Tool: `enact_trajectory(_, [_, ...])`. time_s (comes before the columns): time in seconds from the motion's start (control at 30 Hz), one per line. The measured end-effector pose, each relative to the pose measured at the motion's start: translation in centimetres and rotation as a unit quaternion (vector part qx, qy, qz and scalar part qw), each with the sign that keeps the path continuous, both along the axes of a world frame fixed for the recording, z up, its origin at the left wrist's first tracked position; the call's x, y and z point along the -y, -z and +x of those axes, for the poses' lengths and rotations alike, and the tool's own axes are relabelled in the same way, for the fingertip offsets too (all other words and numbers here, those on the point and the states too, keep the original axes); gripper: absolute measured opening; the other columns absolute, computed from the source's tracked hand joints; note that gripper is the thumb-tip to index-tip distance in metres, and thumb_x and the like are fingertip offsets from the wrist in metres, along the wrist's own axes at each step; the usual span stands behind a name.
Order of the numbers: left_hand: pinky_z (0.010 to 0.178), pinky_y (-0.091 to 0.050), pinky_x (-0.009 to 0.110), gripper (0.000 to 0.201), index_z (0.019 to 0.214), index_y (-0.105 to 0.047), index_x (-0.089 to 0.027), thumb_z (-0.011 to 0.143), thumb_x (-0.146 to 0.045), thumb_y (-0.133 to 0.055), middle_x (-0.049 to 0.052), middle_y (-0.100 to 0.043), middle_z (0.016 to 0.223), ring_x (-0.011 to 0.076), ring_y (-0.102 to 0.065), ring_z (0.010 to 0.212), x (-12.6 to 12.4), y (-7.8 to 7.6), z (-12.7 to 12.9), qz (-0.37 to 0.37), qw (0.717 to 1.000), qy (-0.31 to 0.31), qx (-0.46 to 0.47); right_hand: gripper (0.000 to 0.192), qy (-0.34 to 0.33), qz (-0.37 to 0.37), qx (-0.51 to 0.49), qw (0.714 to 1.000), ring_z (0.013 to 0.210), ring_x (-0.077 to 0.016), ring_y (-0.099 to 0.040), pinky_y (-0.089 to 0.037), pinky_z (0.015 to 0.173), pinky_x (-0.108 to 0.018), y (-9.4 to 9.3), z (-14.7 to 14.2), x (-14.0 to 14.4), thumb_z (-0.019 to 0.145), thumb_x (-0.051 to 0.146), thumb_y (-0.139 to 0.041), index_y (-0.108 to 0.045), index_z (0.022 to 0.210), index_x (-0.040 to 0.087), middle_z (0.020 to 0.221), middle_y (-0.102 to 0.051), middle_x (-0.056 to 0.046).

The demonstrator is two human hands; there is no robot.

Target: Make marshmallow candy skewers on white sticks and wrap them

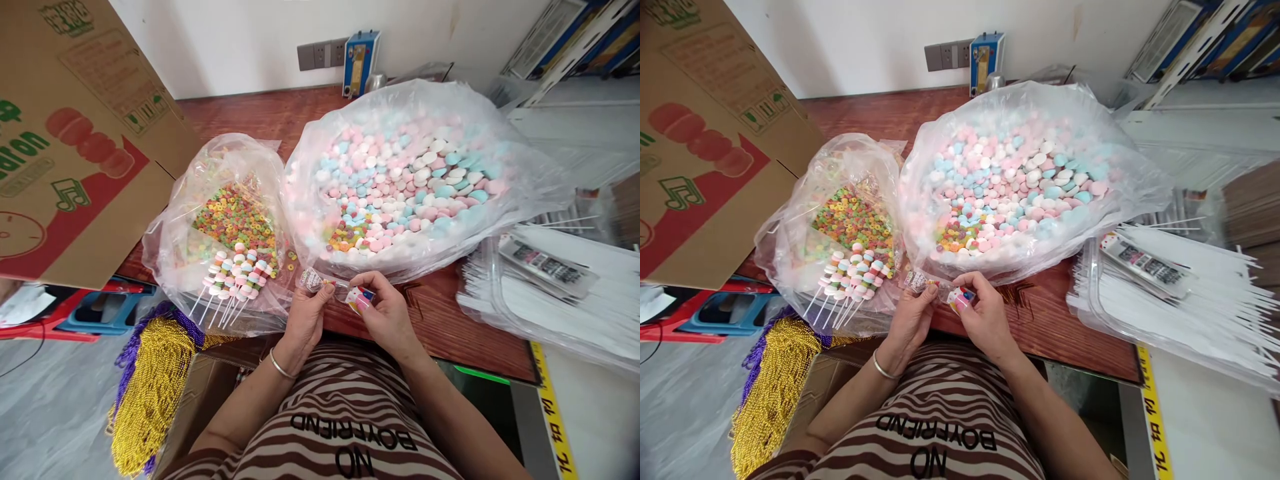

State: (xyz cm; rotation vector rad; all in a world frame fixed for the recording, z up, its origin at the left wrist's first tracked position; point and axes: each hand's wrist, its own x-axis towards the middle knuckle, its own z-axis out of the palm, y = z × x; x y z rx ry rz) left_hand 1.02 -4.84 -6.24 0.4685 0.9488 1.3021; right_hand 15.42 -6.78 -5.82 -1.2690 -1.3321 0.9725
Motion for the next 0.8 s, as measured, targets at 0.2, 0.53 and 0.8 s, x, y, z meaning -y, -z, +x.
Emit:
enact_trajectory(0.2, [0.07,-0.051,0.023,0.04,0.086,-0.073,-0.016,0.058,-0.03,-0.098,-0.001,-0.072,0.078,0.0102,-0.062,0.07,0.3,0.4,0.3,-0.027,0.999,0.031,0.035,0.028,-0.042,0.08,0.065,0.994,0.084,-0.0174,-0.062,-0.05,0.074,-0.029,-0.2,0.3,-0.5,0.084,0.011,-0.057,-0.067,0.107,0.022,0.093,-0.066,-0.002])
enact_trajectory(0.53, [0.057,-0.045,0.02,0.041,0.081,-0.069,-0.016,0.057,-0.031,-0.098,-0.004,-0.066,0.072,0.0072,-0.055,0.061,-0.2,0.3,-1.0,-0.043,0.999,0.006,0.0,0.013,-0.028,0.089,0.109,0.99,0.081,-0.0183,-0.068,-0.055,0.075,-0.031,-1.0,0.6,-0.5,0.094,0.021,-0.06,-0.068,0.103,0.022,0.091,-0.072,-0.003])
enact_trajectory(0.8, [0.063,-0.049,0.021,0.03,0.08,-0.067,-0.015,0.07,-0.029,-0.092,-0.003,-0.066,0.073,0.0069,-0.056,0.061,-0.8,0.8,-1.4,-0.12,0.98,-0.042,0.152,0.025,-0.039,0.027,-0.027,0.999,0.084,-0.0175,-0.073,-0.06,0.081,-0.031,-2.8,-1.3,-0.8,0.097,0.032,-0.065,-0.067,0.121,0.022,0.096,-0.076,-0.003])
